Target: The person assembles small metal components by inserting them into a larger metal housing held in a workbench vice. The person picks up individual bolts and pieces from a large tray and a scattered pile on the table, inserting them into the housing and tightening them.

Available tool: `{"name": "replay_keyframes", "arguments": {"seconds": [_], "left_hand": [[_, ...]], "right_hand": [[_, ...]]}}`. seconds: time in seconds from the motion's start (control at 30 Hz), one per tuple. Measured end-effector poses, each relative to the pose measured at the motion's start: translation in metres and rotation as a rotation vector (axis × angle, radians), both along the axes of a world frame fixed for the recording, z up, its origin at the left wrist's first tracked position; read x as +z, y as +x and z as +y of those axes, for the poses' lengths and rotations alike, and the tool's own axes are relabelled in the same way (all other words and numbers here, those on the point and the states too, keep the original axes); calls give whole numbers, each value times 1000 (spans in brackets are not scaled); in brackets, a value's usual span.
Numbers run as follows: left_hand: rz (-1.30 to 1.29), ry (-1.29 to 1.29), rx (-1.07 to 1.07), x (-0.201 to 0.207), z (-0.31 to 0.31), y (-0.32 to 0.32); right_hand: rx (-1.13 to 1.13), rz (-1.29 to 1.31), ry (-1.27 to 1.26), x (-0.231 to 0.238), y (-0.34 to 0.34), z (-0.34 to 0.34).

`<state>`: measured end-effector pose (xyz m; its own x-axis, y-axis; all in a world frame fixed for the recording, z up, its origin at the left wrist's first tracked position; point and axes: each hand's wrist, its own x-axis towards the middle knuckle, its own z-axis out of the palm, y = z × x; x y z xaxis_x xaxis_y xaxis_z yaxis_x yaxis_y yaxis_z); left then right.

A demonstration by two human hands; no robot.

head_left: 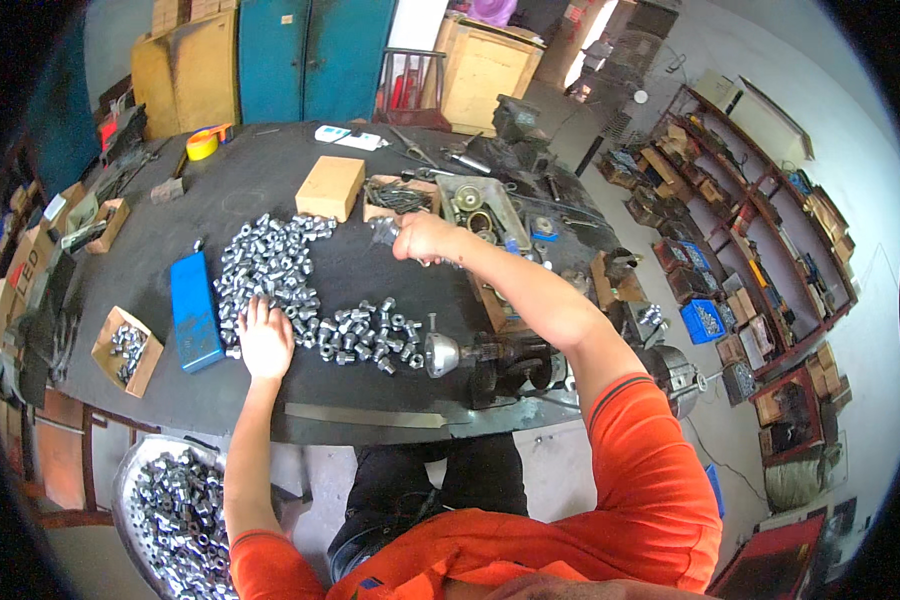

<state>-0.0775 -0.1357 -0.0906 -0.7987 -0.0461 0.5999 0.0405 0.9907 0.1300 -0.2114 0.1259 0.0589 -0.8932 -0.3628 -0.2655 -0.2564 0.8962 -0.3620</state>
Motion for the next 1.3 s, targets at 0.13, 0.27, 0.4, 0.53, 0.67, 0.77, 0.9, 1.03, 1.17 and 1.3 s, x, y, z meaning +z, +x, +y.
{"name": "replay_keyframes", "arguments": {"seconds": [0.13, 0.27, 0.4, 0.53, 0.67, 0.77, 0.9, 1.03, 1.17, 1.3], "left_hand": [[-42, -24, 47, 0, 0, 5], [-32, -24, 32, -1, 3, 5], [-29, -26, 23, -5, 3, 2], [-46, -13, 28, -6, -2, 6], [-38, -7, 18, -11, -5, 6], [-46, -16, 25, -8, -2, 7], [-48, -17, 20, -7, 4, 6], [-47, -17, 25, -10, 2, 8], [-25, -17, 8, -7, 5, 6], [24, -11, -18, -16, -3, -2]], "right_hand": [[-29, -23, -66, 6, 37, 18], [-45, -6, -78, 16, 52, 39], [-102, 34, -166, 46, 74, 62], [-63, 115, -254, 90, 119, 79], [-55, 44, -314, 101, 206, 98], [119, -217, -329, 37, 255, 128], [2, -467, -481, -69, 315, 136], [-235, -676, -469, -124, 337, 144], [-369, -716, -465, -148, 332, 136], [-325, -730, -623, -184, 330, 125]]}}
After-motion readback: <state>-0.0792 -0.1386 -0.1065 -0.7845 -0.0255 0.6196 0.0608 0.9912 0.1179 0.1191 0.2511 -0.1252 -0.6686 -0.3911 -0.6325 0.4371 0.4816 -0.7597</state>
